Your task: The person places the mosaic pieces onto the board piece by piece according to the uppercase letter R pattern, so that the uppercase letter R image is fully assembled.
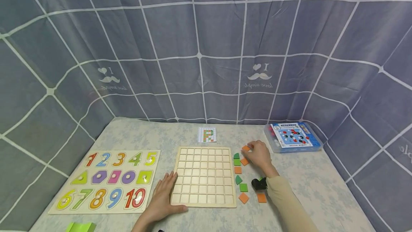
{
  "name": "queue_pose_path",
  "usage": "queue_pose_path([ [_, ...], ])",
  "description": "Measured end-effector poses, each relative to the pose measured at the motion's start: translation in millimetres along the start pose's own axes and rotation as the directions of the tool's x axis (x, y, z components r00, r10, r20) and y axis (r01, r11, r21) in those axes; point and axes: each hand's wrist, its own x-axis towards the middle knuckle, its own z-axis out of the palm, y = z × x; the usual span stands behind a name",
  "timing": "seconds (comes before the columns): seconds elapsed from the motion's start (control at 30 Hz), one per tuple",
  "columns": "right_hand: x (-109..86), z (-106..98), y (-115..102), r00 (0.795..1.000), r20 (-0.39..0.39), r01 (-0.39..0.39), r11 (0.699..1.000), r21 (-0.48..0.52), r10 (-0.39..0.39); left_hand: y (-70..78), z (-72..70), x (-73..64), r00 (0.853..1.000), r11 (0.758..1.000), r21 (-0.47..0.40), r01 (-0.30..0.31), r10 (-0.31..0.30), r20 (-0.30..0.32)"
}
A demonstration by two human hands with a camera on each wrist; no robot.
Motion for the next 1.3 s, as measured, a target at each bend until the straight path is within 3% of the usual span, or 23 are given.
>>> queue_pose_path([
  [0.23,2.6,2.2,3.9,0.997,0.052,-0.051,0.998,-0.031,0.052,1.0,-0.1,-1.3,1.0,1.0,0.028,-0.008,0.008,-0.005],
  [1.3,5.9,3.4,4.0,0.992,0.041,-0.116,0.993,-0.003,0.116,-1.8,1.5,-1.5,1.0,1.0,0.021,-0.008,0.008,-0.006],
])
